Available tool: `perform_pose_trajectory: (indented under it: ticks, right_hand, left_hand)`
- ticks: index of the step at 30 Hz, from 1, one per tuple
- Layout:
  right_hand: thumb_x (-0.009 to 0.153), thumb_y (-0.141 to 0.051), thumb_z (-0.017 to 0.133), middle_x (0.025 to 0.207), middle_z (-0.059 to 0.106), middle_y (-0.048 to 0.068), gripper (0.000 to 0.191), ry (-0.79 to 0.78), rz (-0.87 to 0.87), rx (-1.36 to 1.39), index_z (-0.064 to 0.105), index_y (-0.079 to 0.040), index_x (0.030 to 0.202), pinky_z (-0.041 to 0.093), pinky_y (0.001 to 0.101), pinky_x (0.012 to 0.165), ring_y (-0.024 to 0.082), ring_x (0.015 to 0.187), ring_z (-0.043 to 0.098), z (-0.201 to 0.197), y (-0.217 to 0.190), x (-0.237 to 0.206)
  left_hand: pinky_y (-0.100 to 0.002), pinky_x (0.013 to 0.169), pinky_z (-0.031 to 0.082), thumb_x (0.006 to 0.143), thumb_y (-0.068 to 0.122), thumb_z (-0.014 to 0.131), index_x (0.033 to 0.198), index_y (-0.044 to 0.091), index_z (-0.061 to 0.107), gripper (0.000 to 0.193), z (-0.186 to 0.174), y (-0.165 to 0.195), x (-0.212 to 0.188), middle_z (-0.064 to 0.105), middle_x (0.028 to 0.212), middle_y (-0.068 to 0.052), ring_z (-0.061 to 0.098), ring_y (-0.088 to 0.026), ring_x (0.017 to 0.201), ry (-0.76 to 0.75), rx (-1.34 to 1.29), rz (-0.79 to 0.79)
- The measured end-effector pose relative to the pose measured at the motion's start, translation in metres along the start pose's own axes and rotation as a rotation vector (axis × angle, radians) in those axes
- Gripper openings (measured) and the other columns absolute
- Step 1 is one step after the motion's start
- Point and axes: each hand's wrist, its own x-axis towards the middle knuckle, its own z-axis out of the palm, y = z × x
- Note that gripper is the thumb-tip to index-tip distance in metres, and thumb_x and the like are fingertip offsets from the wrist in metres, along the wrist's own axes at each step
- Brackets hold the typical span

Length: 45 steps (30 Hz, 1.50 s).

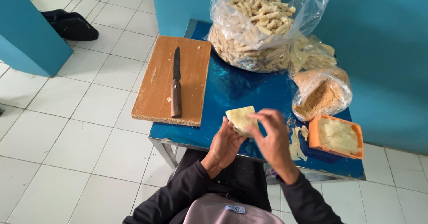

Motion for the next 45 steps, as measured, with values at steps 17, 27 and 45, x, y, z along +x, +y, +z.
perform_pose_trajectory:
  ticks: [17, 27, 45]
  right_hand:
    - [0.101, -0.014, 0.066, 0.089, 0.072, 0.003, 0.016, -0.196, 0.792, 1.056, 0.073, 0.001, 0.102, 0.054, 0.0252, 0.073, 0.008, 0.079, 0.065, 0.025, 0.072, -0.037]
    - [0.101, -0.019, 0.058, 0.106, 0.068, 0.005, 0.017, -0.070, 1.097, 1.536, 0.067, -0.006, 0.109, 0.054, 0.0337, 0.088, 0.015, 0.098, 0.066, 0.035, 0.084, -0.052]
    - [0.101, -0.008, 0.063, 0.121, 0.075, 0.012, 0.025, -0.135, 0.052, -0.004, 0.069, -0.011, 0.125, 0.060, 0.0313, 0.076, 0.025, 0.098, 0.075, 0.032, 0.071, -0.027]
  left_hand:
    - [-0.029, 0.086, 0.053, 0.105, 0.022, 0.062, 0.128, -0.002, 0.062, 0.033, 0.012, -0.002, -0.007, 0.071, 0.112, -0.006, 0.066, -0.011, 0.097, 0.077, 0.521, 0.182]
    - [-0.031, 0.085, 0.054, 0.102, 0.031, 0.058, 0.127, 0.002, 0.062, 0.039, 0.017, 0.016, -0.019, 0.071, 0.111, -0.006, 0.067, -0.013, 0.097, 0.182, 0.573, 0.103]
    - [-0.036, 0.101, 0.053, 0.107, 0.039, 0.046, 0.133, -0.001, 0.057, 0.049, 0.001, 0.031, -0.027, 0.070, 0.124, -0.011, 0.069, -0.019, 0.112, 0.155, 0.313, 0.066]
